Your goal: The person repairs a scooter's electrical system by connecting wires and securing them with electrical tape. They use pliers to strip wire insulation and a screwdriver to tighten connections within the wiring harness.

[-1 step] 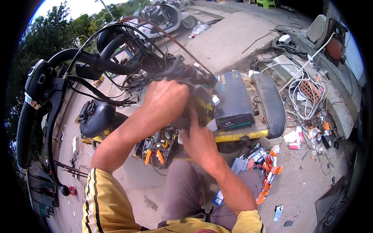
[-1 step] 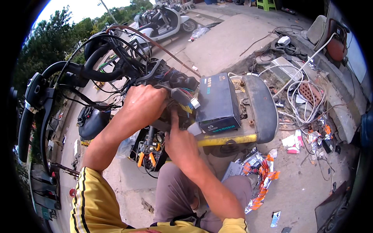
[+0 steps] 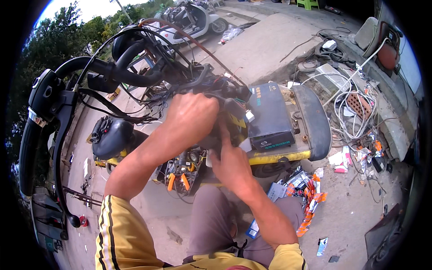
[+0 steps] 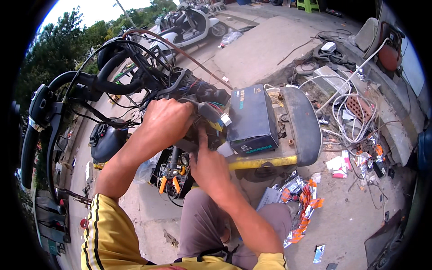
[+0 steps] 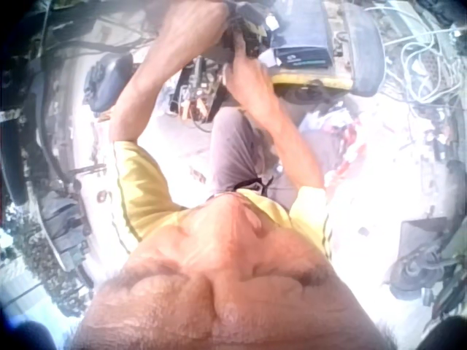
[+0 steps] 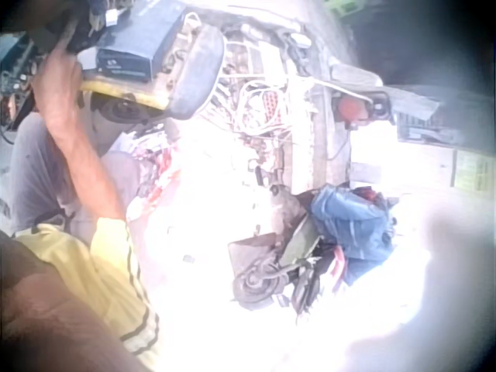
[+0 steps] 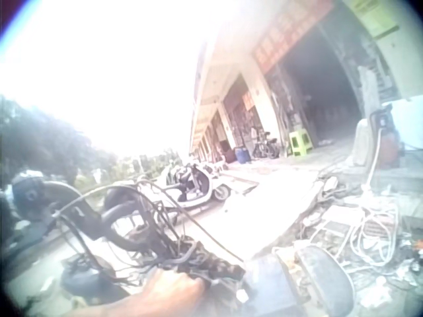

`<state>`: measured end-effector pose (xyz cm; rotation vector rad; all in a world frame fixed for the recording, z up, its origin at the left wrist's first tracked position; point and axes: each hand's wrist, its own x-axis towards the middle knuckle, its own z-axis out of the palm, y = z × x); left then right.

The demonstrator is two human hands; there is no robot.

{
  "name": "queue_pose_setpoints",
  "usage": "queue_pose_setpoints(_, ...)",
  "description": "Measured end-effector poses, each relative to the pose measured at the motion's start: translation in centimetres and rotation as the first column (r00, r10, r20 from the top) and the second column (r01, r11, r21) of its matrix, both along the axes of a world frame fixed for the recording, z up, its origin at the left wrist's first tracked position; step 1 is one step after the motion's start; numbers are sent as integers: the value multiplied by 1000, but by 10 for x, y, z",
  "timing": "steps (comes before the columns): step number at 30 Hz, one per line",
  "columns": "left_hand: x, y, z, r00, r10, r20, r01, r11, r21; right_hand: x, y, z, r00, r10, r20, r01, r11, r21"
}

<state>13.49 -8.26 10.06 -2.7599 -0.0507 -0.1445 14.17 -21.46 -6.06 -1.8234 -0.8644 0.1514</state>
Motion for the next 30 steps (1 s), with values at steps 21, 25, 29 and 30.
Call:
queue_pose_setpoints(21,-2,-6,-6,991,-131,40,123,979,164,15,-19,14,502,640,-582,-108,714,692)
queue_pose_setpoints(25,3,-6,-1,995,-101,3,99,980,173,11,-12,11,443,655,-613,-136,725,676)
queue_pose_setpoints(29,1,-12,2,999,-29,45,26,998,61,1,-3,10,528,577,-623,-30,746,665)
queue_pose_setpoints(30,1,-13,2,999,-10,34,7,996,84,0,-3,11,522,582,-623,-21,739,673)
